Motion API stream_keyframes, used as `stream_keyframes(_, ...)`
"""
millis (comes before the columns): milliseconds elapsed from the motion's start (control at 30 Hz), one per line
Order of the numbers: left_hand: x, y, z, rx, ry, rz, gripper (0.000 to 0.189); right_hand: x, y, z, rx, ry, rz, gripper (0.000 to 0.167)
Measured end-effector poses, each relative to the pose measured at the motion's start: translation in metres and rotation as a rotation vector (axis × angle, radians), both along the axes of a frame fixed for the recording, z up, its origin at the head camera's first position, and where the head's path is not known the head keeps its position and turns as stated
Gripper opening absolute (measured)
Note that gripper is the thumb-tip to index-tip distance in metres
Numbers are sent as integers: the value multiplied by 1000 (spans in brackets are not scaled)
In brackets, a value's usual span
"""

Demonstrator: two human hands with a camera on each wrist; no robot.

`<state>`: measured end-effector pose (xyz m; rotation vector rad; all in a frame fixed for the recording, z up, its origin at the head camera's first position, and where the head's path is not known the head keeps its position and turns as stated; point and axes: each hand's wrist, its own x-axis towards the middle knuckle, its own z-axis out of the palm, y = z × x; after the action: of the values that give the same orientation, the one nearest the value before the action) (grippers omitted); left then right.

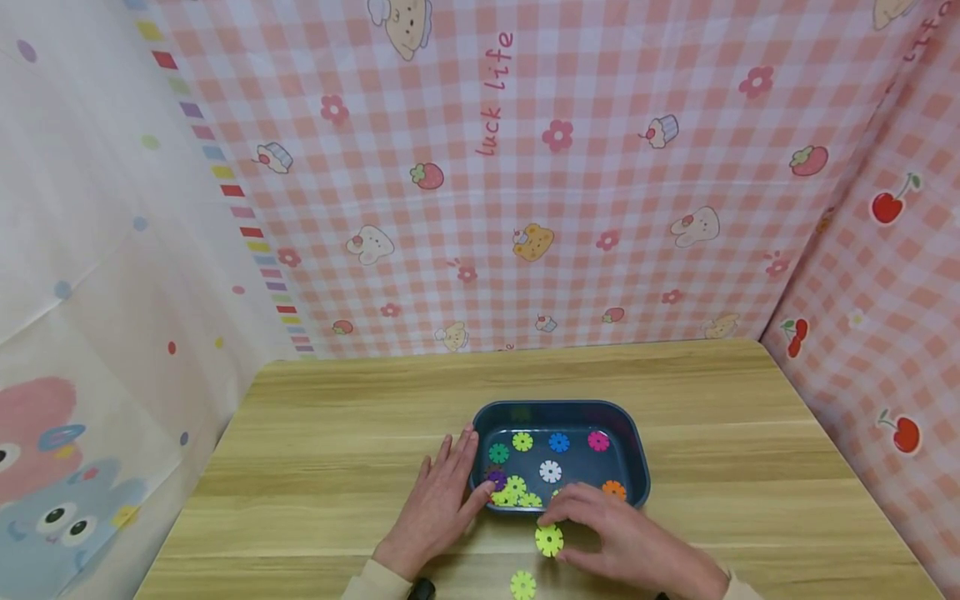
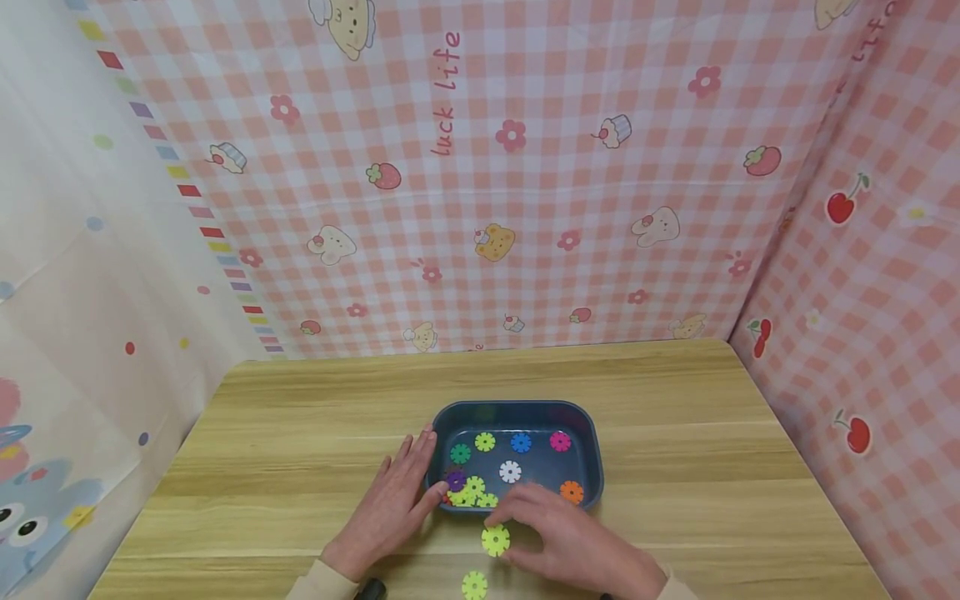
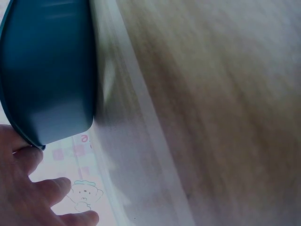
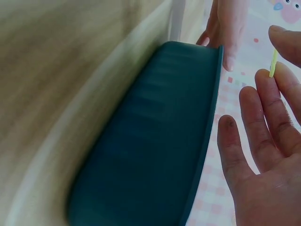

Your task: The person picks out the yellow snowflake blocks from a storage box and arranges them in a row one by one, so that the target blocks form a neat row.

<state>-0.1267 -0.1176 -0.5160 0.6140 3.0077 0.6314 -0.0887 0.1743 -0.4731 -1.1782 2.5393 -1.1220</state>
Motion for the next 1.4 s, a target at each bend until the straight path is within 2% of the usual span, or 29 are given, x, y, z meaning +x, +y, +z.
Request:
stream_keyframes(267, -1, 0, 0, -6, -16, 6, 81, 6, 4, -4, 0, -91, 25, 30)
stream_keyframes(467, -2, 0, 0, 0, -15, 5, 81, 11, 5, -7, 2, -78, 39, 30)
stream_keyframes(567, -2, 0, 0, -1, -19, 6, 82, 12, 5, -10, -17, -98, 55, 31)
stream_keyframes(767, -2, 1, 1, -5, -29, 8, 81, 14, 7, -13, -40, -220, 85, 32)
stream_keyframes(867, -2, 1, 1, -6, -26, 7, 81, 13, 8, -15, -36, -252, 100, 33)
stream_keyframes(1000, -2, 1, 0, -8, -27, 6, 82, 13, 9, -20, -18, -247, 101, 32)
stream_keyframes(1200, -2, 0, 0, -5, -31, 4, 81, 12, 8, -24, -1, -338, 107, 32)
stream_keyframes(1300, -2, 0, 1, -2, -28, 2, 81, 11, 8, -28, 15, -338, 122, 34)
stream_keyframes(1400, -2, 0, 1, -1, -21, 2, 81, 10, 7, -32, 31, -302, 145, 34)
